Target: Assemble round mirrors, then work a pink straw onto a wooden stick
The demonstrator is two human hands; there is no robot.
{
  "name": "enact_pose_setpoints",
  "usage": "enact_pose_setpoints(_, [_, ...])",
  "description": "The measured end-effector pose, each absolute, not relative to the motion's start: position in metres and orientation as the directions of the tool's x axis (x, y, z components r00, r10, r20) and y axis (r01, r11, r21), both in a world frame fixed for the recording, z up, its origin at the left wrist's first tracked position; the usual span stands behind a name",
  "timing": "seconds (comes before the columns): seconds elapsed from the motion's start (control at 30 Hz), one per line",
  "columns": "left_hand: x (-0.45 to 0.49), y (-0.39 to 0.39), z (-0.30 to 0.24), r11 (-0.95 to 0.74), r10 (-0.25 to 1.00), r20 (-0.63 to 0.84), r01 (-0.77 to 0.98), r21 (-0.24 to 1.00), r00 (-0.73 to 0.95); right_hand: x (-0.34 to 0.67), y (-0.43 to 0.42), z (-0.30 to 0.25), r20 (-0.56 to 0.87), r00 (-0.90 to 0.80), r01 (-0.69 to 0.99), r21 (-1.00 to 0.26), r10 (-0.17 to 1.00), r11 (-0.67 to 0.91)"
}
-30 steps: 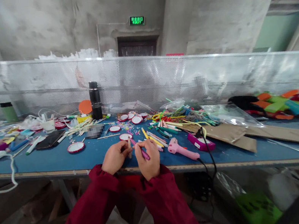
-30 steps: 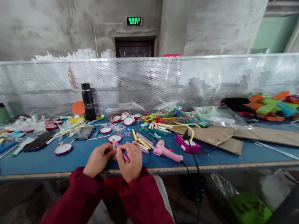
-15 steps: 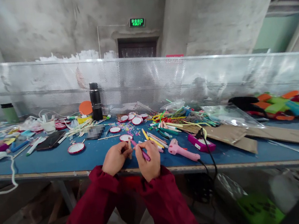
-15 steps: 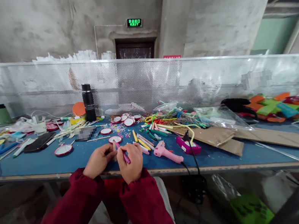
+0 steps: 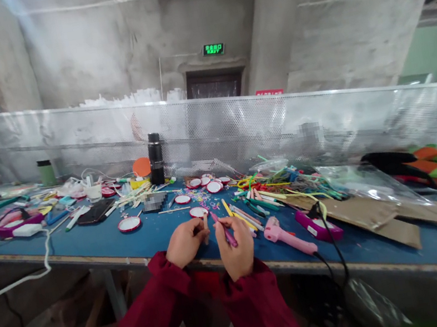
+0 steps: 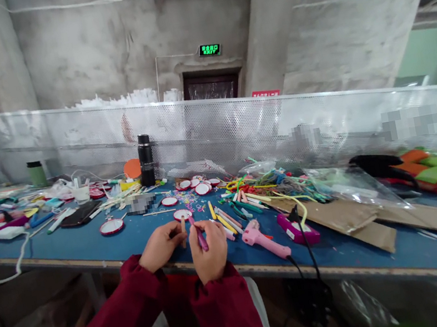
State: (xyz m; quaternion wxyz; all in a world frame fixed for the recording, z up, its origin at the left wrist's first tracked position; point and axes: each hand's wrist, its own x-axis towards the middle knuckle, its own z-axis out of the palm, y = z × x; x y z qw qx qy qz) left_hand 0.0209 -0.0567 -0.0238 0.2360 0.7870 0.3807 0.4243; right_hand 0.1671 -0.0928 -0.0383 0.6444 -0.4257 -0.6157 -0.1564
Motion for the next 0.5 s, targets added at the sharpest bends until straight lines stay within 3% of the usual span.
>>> enact_pose_setpoints(0.27, [0.0223,-0.0534,-0.0275,-0.594,0.804,0.498,0.401,0.698,0.324,0.1707,-0.0906,-0.0404,0.923,0.165,0.723,-0.353,0.348,0.593])
enact_pose_setpoints(0.5, [0.0221,-0.0521,-0.0286,-0.575,0.809,0.477,0.293,0.764,0.344,0.1682,-0.0959,-0.0375,0.912,0.208,0.701,-0.390,0.353,0.597])
